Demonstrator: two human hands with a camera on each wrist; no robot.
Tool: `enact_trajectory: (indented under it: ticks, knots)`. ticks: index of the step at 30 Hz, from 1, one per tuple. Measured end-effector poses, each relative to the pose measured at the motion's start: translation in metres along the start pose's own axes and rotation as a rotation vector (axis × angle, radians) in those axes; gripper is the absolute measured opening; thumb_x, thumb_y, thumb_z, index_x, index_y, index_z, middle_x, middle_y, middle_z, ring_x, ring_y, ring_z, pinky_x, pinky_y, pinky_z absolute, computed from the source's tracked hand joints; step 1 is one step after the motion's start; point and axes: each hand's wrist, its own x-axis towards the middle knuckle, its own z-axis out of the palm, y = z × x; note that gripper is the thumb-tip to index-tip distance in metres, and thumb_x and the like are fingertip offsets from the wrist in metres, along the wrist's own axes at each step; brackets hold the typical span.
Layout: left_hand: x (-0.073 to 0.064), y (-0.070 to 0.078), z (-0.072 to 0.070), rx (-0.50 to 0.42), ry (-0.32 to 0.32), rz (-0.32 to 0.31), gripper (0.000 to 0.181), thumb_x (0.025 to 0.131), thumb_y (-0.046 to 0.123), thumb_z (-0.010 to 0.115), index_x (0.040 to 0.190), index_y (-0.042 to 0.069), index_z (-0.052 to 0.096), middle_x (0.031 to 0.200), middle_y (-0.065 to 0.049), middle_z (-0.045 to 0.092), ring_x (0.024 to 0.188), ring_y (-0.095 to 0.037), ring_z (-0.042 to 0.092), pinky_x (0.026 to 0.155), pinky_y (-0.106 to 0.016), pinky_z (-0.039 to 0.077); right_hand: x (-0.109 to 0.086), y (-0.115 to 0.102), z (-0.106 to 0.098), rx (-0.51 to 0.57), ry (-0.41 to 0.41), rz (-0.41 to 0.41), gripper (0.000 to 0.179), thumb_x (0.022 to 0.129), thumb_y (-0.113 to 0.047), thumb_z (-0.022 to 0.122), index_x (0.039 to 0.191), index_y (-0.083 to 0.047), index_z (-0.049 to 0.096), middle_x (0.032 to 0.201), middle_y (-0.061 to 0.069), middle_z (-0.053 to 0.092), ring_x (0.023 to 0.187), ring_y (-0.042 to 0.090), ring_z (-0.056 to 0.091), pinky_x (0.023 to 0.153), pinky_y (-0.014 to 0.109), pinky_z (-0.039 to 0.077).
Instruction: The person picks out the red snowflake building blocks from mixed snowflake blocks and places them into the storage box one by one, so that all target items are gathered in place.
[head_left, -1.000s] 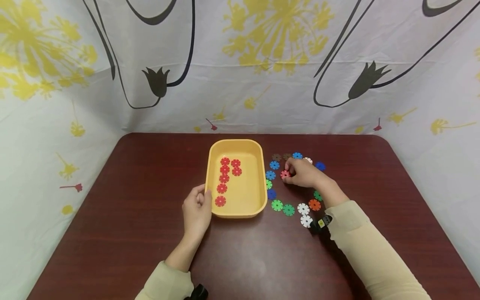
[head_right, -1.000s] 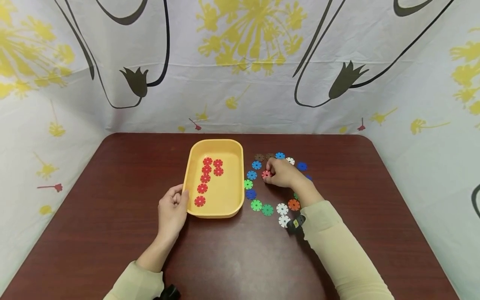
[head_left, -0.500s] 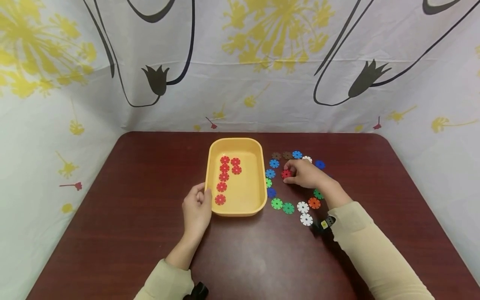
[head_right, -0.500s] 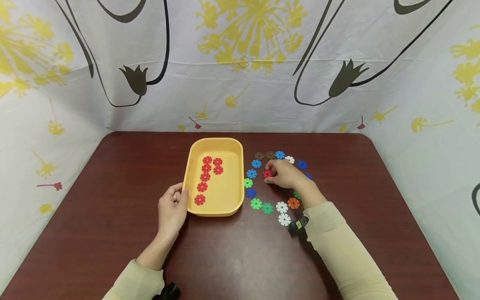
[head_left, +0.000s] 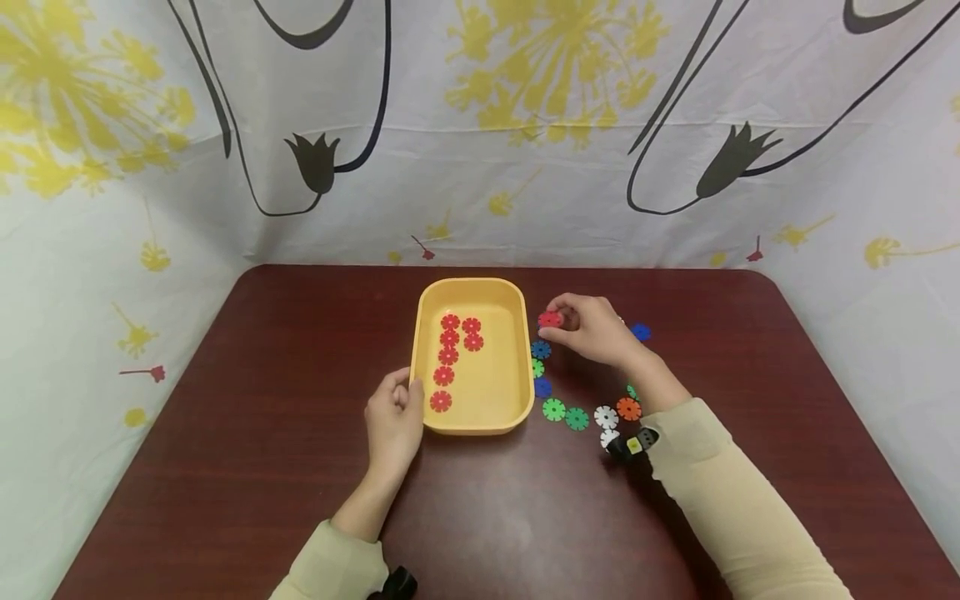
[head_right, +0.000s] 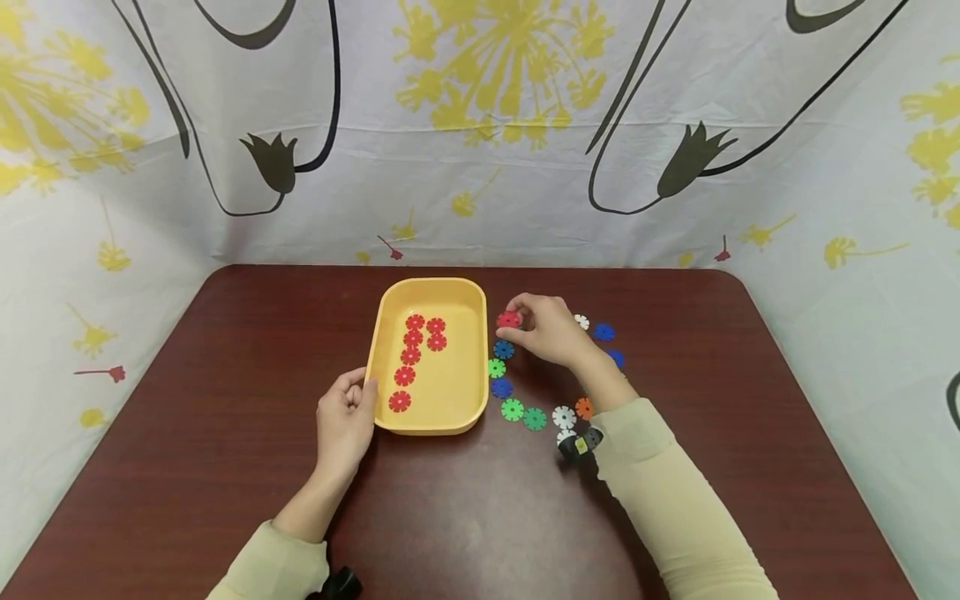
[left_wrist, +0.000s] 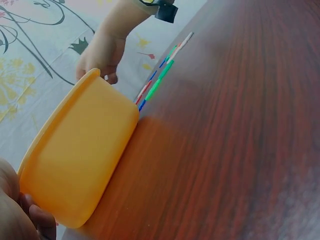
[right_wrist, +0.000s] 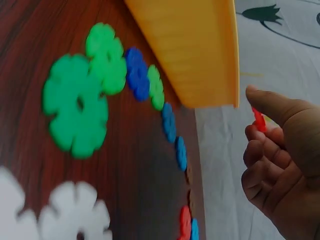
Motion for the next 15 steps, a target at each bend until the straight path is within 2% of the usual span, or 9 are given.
enact_trajectory:
  ticks: [9, 15]
  knots:
    - [-0.001, 0.000, 0.000, 0.010, -0.002, 0.002, 0.026, 0.098, 0.009, 0.064, 0.121, -0.003, 0.067, 0.058, 0.001, 0.039, 0.049, -0.010, 0.035, 0.047, -0.022, 0.028, 0.016, -0.034, 0.016, 0.069, -0.025, -0.084, 0.032, 0.091, -0.023, 0.078, 0.113, -0.003, 0.068, 0.087, 0.003, 0.066, 0.071, 0.016, 0.059, 0.063, 0.032, 0.051]
    - [0.000, 0.000, 0.000, 0.005, -0.004, 0.010, 0.025, 0.097, 0.007, 0.063, 0.120, -0.004, 0.067, 0.057, 0.002, 0.039, 0.048, -0.008, 0.035, 0.046, -0.022, 0.028, 0.026, -0.053, 0.032, 0.092, -0.037, -0.153, 0.028, 0.088, -0.019, 0.081, 0.106, -0.002, 0.069, 0.086, 0.004, 0.065, 0.075, 0.016, 0.060, 0.067, 0.031, 0.053]
